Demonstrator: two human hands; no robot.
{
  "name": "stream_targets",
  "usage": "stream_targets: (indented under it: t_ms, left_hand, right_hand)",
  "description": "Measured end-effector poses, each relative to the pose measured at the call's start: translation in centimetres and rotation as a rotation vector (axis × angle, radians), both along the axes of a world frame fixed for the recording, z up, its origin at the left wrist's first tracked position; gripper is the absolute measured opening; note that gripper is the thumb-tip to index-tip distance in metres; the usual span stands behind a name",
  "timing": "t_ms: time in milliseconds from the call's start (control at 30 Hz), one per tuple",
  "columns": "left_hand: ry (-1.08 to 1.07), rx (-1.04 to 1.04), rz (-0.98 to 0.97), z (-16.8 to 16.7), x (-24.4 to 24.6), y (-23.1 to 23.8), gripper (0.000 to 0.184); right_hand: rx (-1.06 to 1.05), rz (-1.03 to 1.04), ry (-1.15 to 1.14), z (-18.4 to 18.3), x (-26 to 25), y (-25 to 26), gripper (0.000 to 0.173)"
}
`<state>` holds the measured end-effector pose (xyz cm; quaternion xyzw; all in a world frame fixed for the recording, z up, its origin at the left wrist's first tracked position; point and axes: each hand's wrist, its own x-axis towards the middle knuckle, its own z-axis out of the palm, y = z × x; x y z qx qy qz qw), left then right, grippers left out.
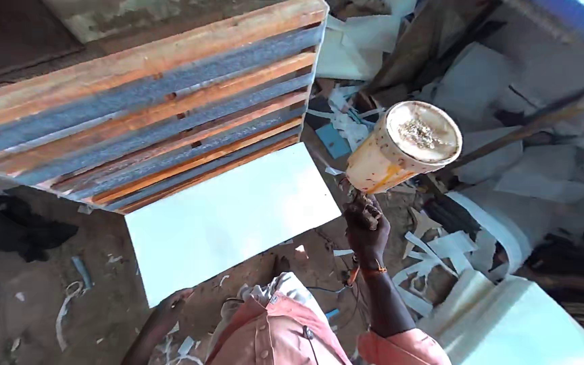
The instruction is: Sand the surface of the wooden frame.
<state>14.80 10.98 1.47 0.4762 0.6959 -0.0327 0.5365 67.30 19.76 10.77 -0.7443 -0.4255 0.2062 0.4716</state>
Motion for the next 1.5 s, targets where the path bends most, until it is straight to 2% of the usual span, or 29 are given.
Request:
stream_targets:
  t_ms: [233, 467, 633, 800, 933, 1100, 1167, 1233, 1300, 1333, 1433, 1500]
  left_hand:
    - [0.026, -0.009, -0.036, 1.0, 2.8, 1.4, 0.038]
    - [0.060, -0.016, -0.083, -0.3, -0.2, -1.7, 0.039]
    - [0.068, -0.002, -0.044, -0.3, -3.0, -3.8, 0.040]
    - [0.031, 0.067, 0.057, -0.5, -6.4, -7.8, 0.041]
    - [0.043, 0.031, 0.153, -0.4, -10.1, -12.6, 0.039]
    - [0.054, -0.032, 0.296, -0.1, -15.7, -20.6, 0.038]
    - [0.088, -0.099, 0.383, 1.6, -16.8, -22.6, 0.039]
    - [0.119, -0.203, 0.491, 5.4, -16.3, -23.2, 0.041]
    - [0.141, -0.233, 0.582, 6.8, -16.7, -25.0, 0.040]
    - [0.143, -0.225, 0.607, 5.9, -17.7, -26.9, 0.040]
    - [0.095, -0.152, 0.610, 0.1, -21.5, -34.0, 0.039]
    - [0.079, -0.142, 0.613, -0.8, -21.9, -35.6, 0.039]
  right_hand:
    - [0.075, -0.095, 0.055, -0.7, 4.1, 0.6, 0.055]
    - [-0.032, -0.032, 0.035, -1.5, 0.7, -0.3, 0.055]
    - [-0.042, 0.130, 0.097, -1.9, -4.8, -1.1, 0.052]
    - [-0.046, 0.271, 0.130, -1.2, -12.2, -2.0, 0.054]
    - [-0.046, 0.401, 0.111, -0.8, -18.4, -2.7, 0.055]
    - [-0.011, 0.558, 0.230, -1.5, -26.5, -3.6, 0.057]
    - [-0.003, 0.614, 0.253, -1.6, -29.6, -4.0, 0.054]
    - [-0.024, 0.657, 0.272, -1.4, -32.4, -4.5, 0.054]
    - [-0.036, 0.687, 0.283, -1.1, -34.8, -5.0, 0.055]
    - [-0.040, 0.706, 0.280, -1.1, -35.8, -5.2, 0.055]
    - [-0.037, 0.752, 0.272, -1.1, -38.0, -5.7, 0.055]
    - [-0.064, 0.761, 0.258, -1.1, -38.9, -6.0, 0.056]
